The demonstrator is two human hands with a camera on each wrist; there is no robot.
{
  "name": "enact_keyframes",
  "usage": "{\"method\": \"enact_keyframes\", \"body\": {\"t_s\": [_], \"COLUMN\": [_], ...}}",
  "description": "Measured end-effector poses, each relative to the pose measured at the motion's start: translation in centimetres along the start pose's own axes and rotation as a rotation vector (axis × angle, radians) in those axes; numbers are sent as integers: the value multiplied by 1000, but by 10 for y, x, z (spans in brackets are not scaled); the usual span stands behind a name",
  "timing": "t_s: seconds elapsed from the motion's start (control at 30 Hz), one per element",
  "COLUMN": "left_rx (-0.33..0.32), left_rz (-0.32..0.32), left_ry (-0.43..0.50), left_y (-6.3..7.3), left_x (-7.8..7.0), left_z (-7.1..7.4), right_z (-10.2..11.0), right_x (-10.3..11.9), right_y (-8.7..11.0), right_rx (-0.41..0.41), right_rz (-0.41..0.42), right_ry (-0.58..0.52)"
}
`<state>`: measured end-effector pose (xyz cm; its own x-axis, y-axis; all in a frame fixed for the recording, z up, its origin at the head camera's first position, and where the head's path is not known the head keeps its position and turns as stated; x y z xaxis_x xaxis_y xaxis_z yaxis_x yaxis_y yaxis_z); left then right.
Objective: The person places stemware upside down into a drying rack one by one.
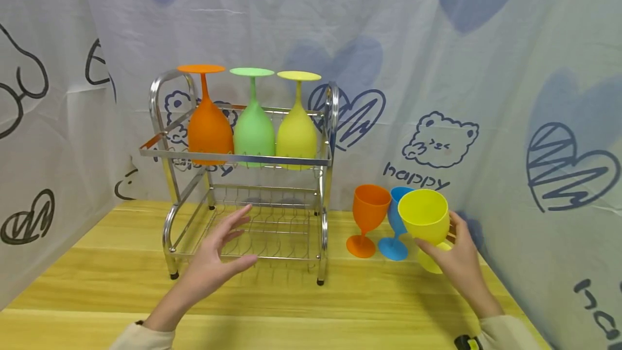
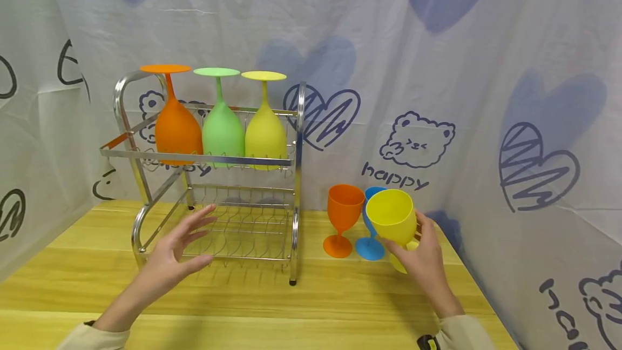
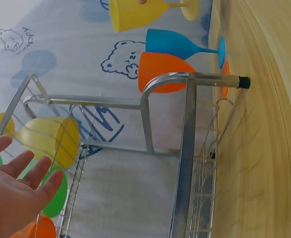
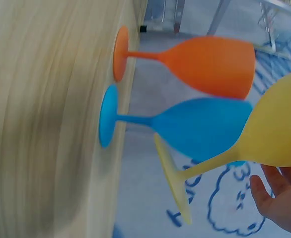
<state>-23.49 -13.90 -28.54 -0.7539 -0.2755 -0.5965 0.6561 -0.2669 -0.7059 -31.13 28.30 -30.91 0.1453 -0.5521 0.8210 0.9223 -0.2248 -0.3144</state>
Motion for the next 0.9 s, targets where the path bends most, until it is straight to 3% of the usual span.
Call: {"method": "enact_keyframes", "body": {"t_s": [0.3, 0.63, 0.9], "left_rx": [18, 59, 116], "left_rz": [-51, -99, -72], "left_ry": [-31, 60, 101], "left_y": [-12, -24, -31], "left_x": [-4, -8, -6], "left_z": [-21, -53, -78], "right_z": [-17, -40, -58], "right_x": [31, 58, 78], "right_y": [19, 43, 59], "right_rx": [9, 81, 119], "right_rz": [213, 325, 436], "right_ry": [83, 118, 176]}}
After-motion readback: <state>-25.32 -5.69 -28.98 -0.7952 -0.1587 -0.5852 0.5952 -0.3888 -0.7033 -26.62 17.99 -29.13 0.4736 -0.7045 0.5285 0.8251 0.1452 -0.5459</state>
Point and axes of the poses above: each hand's wrist, its own y-axis away from the middle knuckle, its own z-axis out of the back of the hand, x = y × z, the point moved 9 cm from there along -y, towards the middle knuckle, and after that the axes turned 15 degrees about -z, right-handed, at the moved point
